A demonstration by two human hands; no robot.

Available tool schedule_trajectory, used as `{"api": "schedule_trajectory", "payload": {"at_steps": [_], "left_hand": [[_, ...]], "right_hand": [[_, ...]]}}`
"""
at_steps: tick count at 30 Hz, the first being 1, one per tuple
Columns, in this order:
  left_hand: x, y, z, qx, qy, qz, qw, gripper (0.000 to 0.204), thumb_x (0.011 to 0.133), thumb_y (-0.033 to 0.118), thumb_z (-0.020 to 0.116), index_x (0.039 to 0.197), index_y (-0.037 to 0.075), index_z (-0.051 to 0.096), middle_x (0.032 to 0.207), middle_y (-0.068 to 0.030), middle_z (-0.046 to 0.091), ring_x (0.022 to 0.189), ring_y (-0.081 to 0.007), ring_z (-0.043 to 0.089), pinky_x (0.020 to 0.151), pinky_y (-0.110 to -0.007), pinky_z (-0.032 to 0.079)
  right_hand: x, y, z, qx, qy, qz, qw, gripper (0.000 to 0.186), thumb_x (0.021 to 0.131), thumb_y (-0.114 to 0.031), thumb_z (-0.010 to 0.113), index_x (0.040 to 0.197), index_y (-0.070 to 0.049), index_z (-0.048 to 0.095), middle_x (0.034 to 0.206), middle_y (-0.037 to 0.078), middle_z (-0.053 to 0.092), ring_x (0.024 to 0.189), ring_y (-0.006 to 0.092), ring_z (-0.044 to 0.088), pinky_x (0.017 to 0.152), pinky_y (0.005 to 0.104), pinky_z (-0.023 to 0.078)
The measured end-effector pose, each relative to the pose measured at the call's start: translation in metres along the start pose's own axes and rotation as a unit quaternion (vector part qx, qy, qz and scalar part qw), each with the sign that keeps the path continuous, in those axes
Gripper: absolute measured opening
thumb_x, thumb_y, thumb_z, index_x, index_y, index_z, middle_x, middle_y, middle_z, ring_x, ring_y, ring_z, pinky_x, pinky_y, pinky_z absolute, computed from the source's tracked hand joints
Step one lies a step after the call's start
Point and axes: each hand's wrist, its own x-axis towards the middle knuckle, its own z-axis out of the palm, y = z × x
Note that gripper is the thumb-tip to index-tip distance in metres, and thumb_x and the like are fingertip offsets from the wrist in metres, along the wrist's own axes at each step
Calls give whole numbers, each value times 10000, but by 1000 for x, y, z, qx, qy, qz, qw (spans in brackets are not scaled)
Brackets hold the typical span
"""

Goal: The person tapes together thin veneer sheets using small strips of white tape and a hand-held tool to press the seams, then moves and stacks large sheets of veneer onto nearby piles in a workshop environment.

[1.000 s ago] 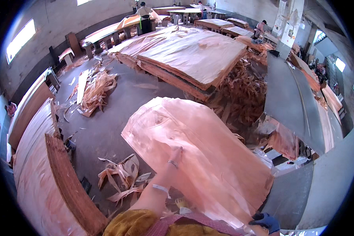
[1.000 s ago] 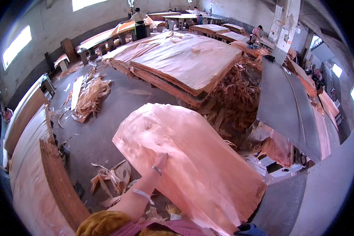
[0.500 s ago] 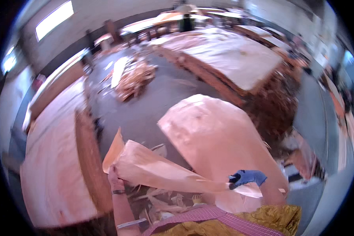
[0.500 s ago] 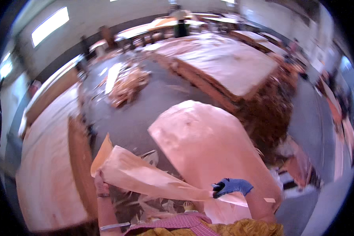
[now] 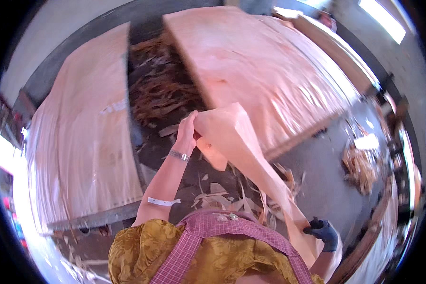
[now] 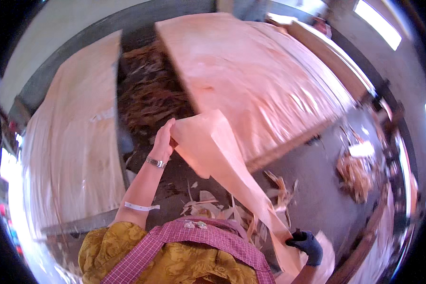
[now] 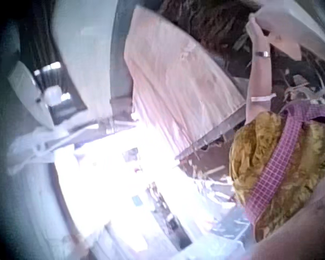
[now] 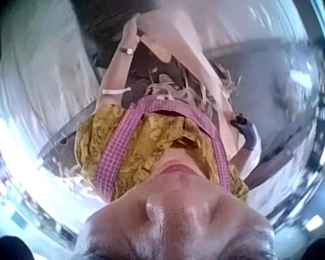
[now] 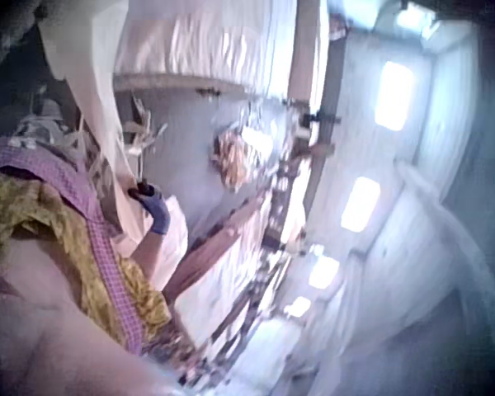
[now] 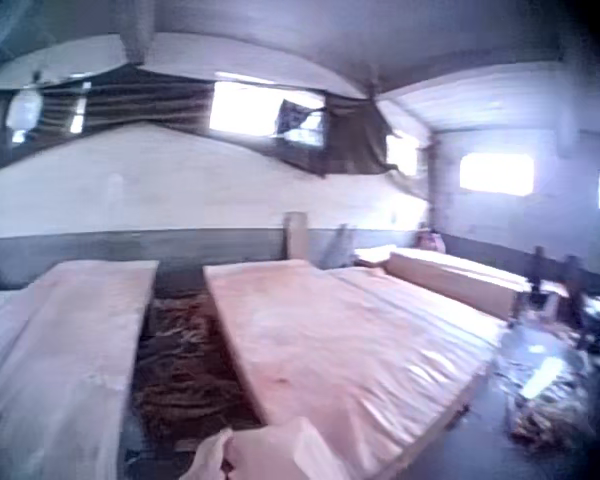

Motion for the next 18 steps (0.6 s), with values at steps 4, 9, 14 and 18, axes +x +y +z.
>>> {"api": "schedule_trajectory", "payload": {"at_steps": [4, 9, 14, 18], "left_hand": [[28, 89, -50, 60, 50, 88, 993, 237, 924, 327, 600, 879, 94, 603, 793, -10, 634, 676, -134, 636, 606, -308, 551], [43, 177, -81, 96, 124, 207, 966, 311, 946, 342, 568, 839, 58, 637, 771, -30, 653, 665, -113, 642, 591, -261, 539], [90, 256, -111, 187, 202, 280, 920, 356, 971, 367, 538, 876, 50, 671, 818, -17, 679, 738, -102, 658, 611, -258, 542], [127, 320, -146, 223, 283, 305, 882, 331, 957, 356, 558, 944, 54, 694, 861, -8, 693, 748, -111, 662, 666, -269, 552]], "right_hand": [[97, -109, -16, -24, -42, -72, 996, 180, 704, -133, 843, 830, -69, 732, 669, -81, 576, 546, 34, 449, 490, 234, 347], [232, -255, -35, -121, -64, -155, 978, 184, 695, -154, 848, 756, -51, 708, 654, -58, 581, 552, 53, 469, 496, 255, 370], [380, -422, -41, -204, -94, -242, 944, 272, 649, -151, 872, 760, -17, 663, 700, -3, 631, 680, 98, 574, 703, 299, 498], [517, -546, -8, -277, -95, -295, 909, 294, 661, -134, 858, 845, 3, 673, 727, -18, 614, 682, 74, 528, 637, 290, 471]]}}
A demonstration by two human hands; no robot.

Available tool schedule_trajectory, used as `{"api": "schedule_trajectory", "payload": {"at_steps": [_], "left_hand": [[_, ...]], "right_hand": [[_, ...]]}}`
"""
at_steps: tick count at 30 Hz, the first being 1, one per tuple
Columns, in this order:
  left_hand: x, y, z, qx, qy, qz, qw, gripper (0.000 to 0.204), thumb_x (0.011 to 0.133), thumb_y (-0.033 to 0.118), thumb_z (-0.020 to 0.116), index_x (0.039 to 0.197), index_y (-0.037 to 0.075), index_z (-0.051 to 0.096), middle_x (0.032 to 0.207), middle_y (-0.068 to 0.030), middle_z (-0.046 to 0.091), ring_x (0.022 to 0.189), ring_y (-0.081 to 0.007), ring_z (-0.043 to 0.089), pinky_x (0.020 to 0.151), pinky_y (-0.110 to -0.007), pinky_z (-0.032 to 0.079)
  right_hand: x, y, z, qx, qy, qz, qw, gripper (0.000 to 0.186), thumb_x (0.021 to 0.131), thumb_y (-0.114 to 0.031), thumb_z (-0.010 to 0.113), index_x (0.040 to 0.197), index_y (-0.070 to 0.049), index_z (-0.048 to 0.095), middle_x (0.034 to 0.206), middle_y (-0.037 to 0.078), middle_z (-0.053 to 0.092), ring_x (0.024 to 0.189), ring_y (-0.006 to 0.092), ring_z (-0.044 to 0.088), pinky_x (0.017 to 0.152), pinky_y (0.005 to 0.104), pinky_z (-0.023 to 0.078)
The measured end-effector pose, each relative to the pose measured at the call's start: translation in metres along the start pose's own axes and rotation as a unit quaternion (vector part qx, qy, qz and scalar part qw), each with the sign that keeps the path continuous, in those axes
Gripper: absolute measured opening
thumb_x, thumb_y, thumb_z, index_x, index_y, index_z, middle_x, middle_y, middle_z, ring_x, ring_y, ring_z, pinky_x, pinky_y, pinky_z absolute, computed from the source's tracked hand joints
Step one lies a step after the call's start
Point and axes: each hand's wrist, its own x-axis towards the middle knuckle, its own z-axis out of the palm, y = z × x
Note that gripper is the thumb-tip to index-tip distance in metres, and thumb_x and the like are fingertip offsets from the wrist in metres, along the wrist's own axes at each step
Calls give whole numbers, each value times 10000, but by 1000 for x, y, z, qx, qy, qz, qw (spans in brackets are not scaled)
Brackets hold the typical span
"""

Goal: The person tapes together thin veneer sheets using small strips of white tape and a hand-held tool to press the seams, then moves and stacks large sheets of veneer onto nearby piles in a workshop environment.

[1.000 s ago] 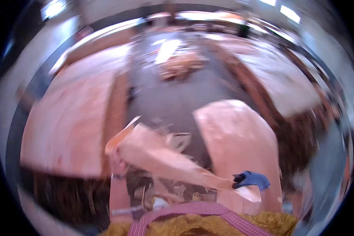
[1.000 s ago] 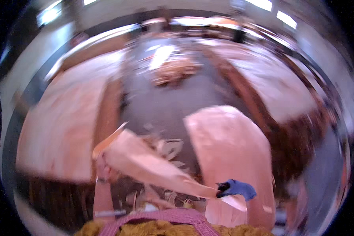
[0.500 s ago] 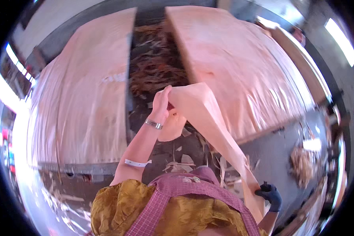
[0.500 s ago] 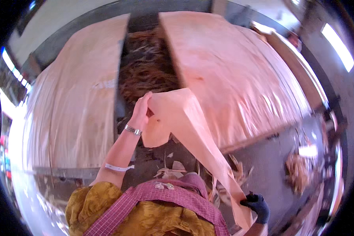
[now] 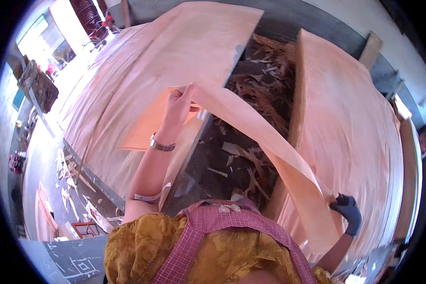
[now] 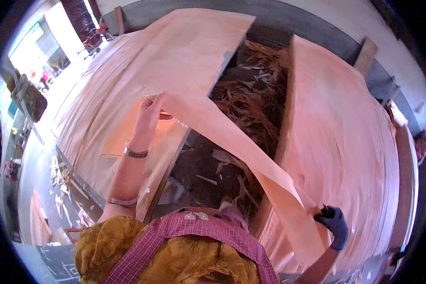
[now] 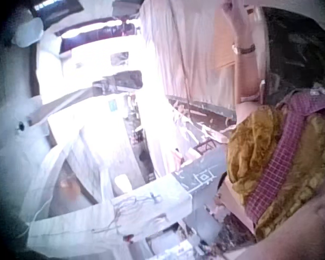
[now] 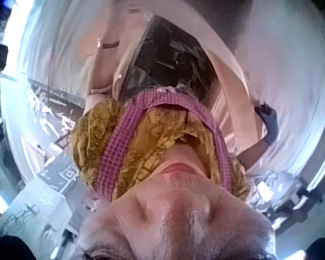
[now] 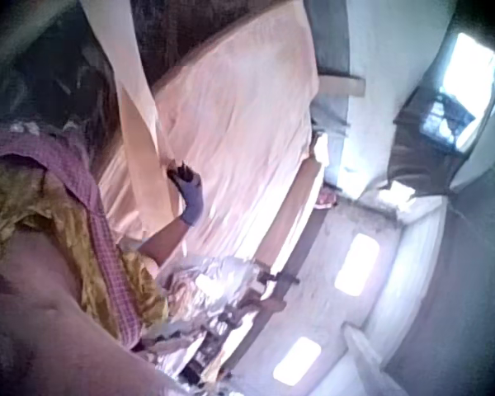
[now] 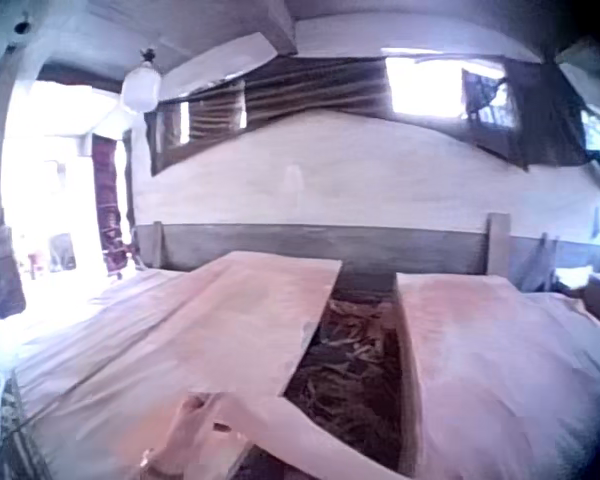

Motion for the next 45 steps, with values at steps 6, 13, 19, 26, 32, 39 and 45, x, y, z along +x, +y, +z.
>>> {"api": "schedule_trajectory", "payload": {"at_steps": [6, 13, 19, 26, 32, 39, 45], "left_hand": [[108, -4, -69, 94, 157, 7, 983, 379, 959, 404, 542, 1000, 57, 692, 953, -32, 687, 879, -118, 648, 714, -286, 554], [209, -26, -162, 111, 347, 3, 931, 413, 960, 398, 548, 1063, 13, 659, 998, -70, 667, 924, -154, 641, 747, -301, 564], [299, -58, -192, 32, 445, 42, 894, 387, 963, 384, 567, 999, 12, 669, 940, -58, 658, 851, -131, 634, 710, -279, 550], [352, -126, -167, -105, 531, 27, 840, 279, 959, 363, 586, 889, 95, 620, 819, -7, 573, 818, -150, 606, 740, -362, 580], [417, -246, -85, -381, 497, 12, 779, 224, 974, 360, 550, 1008, 147, 611, 960, -32, 651, 973, -276, 636, 851, -422, 544], [531, -316, -37, -453, 544, -54, 705, 240, 989, 346, 520, 1088, 139, 590, 1002, -65, 649, 903, -222, 638, 780, -378, 563], [613, -335, -32, -473, 548, -96, 683, 237, 1010, 298, 458, 1052, 83, 548, 1023, -113, 649, 905, -255, 663, 747, -388, 577]], "right_hand": [[272, -128, -14, -133, 44, -296, 945, 340, 735, -303, 801, 920, -39, 692, 864, 151, 668, 833, 316, 625, 754, 378, 487], [509, -410, 15, -260, 25, -460, 848, 231, 771, -254, 681, 875, -48, 681, 854, 204, 637, 839, 379, 622, 748, 445, 501], [703, -577, 47, -326, 100, -562, 753, 286, 781, -348, 704, 949, -120, 666, 910, 145, 656, 865, 354, 629, 784, 460, 506], [859, -742, 80, -329, 141, -593, 721, 171, 885, -283, 589, 976, -162, 667, 973, 133, 634, 942, 334, 626, 809, 453, 503], [978, -801, 97, -192, 205, -735, 617, 294, 853, -148, 639, 1145, -111, 645, 1090, 137, 622, 1045, 335, 575, 877, 426, 489], [1088, -778, 140, -127, 94, -703, 694, 554, 833, -150, 679, 1360, -124, 509, 1283, 208, 516, 1110, 339, 564, 928, 442, 487], [1002, -748, 281, -109, -89, -794, 591, 691, 800, -334, 744, 1409, -165, 465, 1233, 172, 533, 1076, 341, 563, 837, 443, 520]]}}
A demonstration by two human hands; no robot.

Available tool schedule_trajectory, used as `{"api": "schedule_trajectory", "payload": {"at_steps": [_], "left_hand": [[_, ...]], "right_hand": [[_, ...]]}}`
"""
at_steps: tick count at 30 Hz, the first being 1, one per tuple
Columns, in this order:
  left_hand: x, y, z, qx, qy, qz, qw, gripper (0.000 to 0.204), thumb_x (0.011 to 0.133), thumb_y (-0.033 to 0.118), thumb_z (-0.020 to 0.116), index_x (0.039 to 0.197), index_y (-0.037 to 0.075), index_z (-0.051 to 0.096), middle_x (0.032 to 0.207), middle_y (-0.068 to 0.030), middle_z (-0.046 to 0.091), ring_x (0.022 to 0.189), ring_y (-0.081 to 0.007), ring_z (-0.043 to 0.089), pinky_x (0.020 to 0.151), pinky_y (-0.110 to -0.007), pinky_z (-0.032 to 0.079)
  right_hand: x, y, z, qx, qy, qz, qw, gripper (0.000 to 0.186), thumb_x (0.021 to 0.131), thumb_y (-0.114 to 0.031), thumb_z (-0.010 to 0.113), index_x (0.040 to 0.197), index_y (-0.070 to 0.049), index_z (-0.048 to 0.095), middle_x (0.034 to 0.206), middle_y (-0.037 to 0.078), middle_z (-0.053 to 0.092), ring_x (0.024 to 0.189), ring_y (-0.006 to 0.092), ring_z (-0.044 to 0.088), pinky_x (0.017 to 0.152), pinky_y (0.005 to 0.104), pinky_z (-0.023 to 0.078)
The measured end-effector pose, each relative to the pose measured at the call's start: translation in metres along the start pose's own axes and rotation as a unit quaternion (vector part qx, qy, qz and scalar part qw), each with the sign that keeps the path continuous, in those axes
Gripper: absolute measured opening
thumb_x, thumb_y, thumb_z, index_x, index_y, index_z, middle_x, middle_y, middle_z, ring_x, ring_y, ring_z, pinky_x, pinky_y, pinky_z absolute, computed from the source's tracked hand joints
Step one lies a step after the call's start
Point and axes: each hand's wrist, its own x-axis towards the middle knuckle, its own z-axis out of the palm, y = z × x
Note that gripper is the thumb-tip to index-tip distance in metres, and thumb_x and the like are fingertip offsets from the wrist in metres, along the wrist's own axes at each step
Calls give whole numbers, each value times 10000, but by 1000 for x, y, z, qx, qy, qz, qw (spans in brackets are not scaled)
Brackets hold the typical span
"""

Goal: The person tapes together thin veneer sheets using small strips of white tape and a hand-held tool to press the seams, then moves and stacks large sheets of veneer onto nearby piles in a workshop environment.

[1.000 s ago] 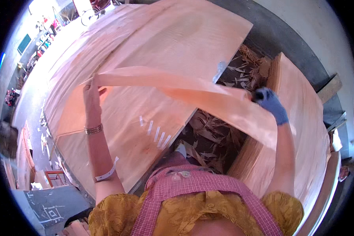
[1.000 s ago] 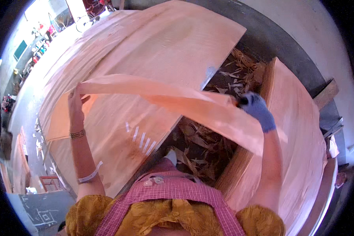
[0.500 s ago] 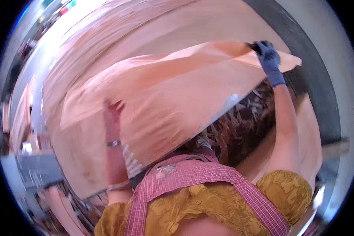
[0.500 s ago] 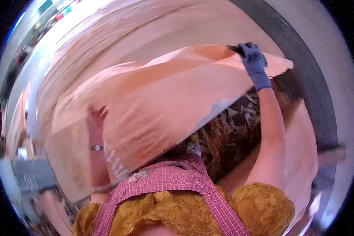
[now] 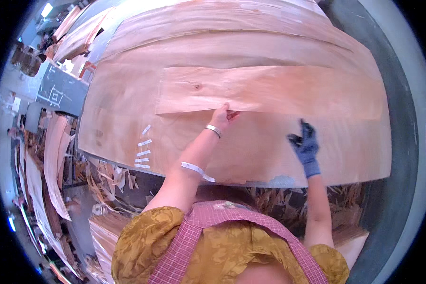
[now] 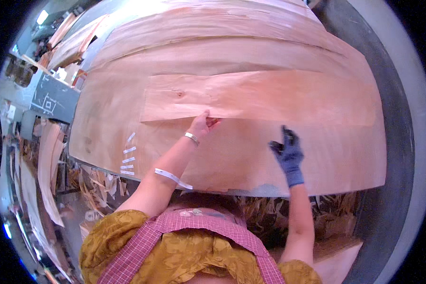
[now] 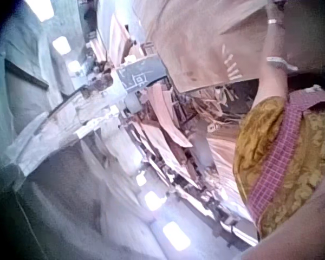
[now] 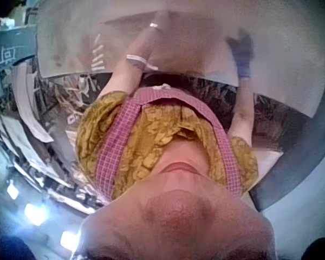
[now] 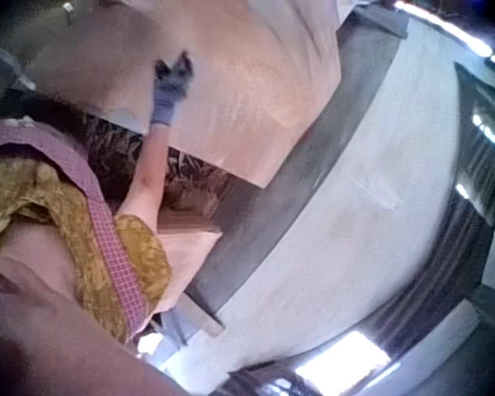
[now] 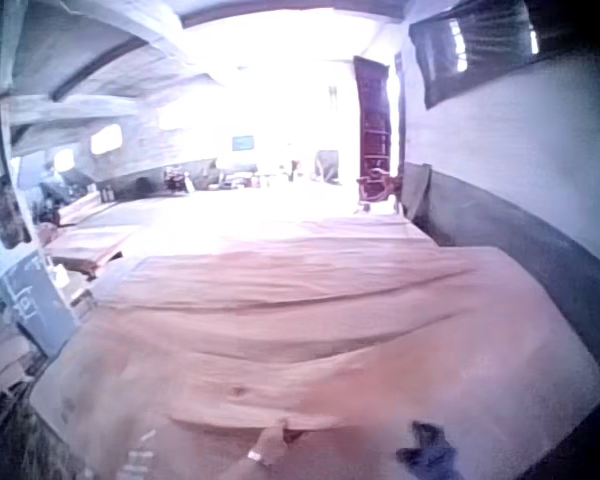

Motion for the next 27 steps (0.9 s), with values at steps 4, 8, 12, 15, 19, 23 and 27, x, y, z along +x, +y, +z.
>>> {"api": "schedule_trajectory", "payload": {"at_steps": [4, 8, 12, 15, 19, 23, 27], "left_hand": [[-5, 2, -7, 39, 29, -13, 999, 329, 998, 368, 457, 1115, 75, 551, 1024, -124, 663, 907, -251, 669, 699, -357, 573], [-15, 51, -53, -25, 199, 146, 969, 328, 951, 410, 528, 1006, 90, 575, 851, -82, 649, 723, -188, 641, 477, -315, 511], [-18, 131, -122, 32, 266, 278, 923, 304, 948, 377, 548, 844, 92, 566, 693, -36, 585, 551, -134, 567, 418, -263, 438], [-20, 196, -81, 107, 223, 426, 870, 253, 928, 289, 606, 776, 91, 560, 667, -17, 561, 488, -115, 530, 399, -261, 426], [-42, 244, -63, 6, 168, 389, 906, 223, 902, 217, 644, 749, 80, 557, 648, -4, 539, 500, -97, 529, 396, -264, 441], [-34, 207, -111, 162, 242, 313, 904, 199, 890, 220, 645, 781, 66, 580, 651, -2, 540, 522, -99, 541, 380, -258, 443], [-40, 186, -142, 187, 283, 270, 901, 193, 873, 219, 652, 807, 48, 594, 666, -4, 548, 507, -109, 536, 366, -254, 440]], "right_hand": [[54, -57, 74, -42, -73, -52, 995, 669, 799, -342, 724, 1407, -229, 469, 1230, 160, 540, 1051, 336, 551, 829, 426, 527], [100, -38, 122, -70, -155, -105, 980, 435, 811, -293, 695, 1227, -236, 582, 1154, 98, 573, 1041, 302, 558, 793, 429, 535], [127, -32, 124, -15, -138, -82, 987, 213, 823, -214, 677, 1030, -178, 644, 1046, 66, 606, 978, 309, 575, 769, 445, 522], [156, -21, 101, -30, -20, -56, 998, 210, 833, -213, 677, 1035, -156, 675, 998, 99, 630, 939, 317, 587, 780, 436, 508], [158, -34, 76, -56, 57, -39, 996, 279, 796, -197, 727, 1071, -168, 691, 1014, 97, 629, 943, 293, 593, 770, 403, 512], [115, -24, 84, -124, -102, -79, 984, 376, 790, -234, 705, 1160, -223, 644, 1051, 48, 606, 972, 269, 582, 710, 413, 531], [87, -31, 97, -129, -202, -65, 969, 379, 813, -296, 680, 1177, -209, 623, 1069, 51, 596, 988, 265, 577, 722, 427, 527]]}}
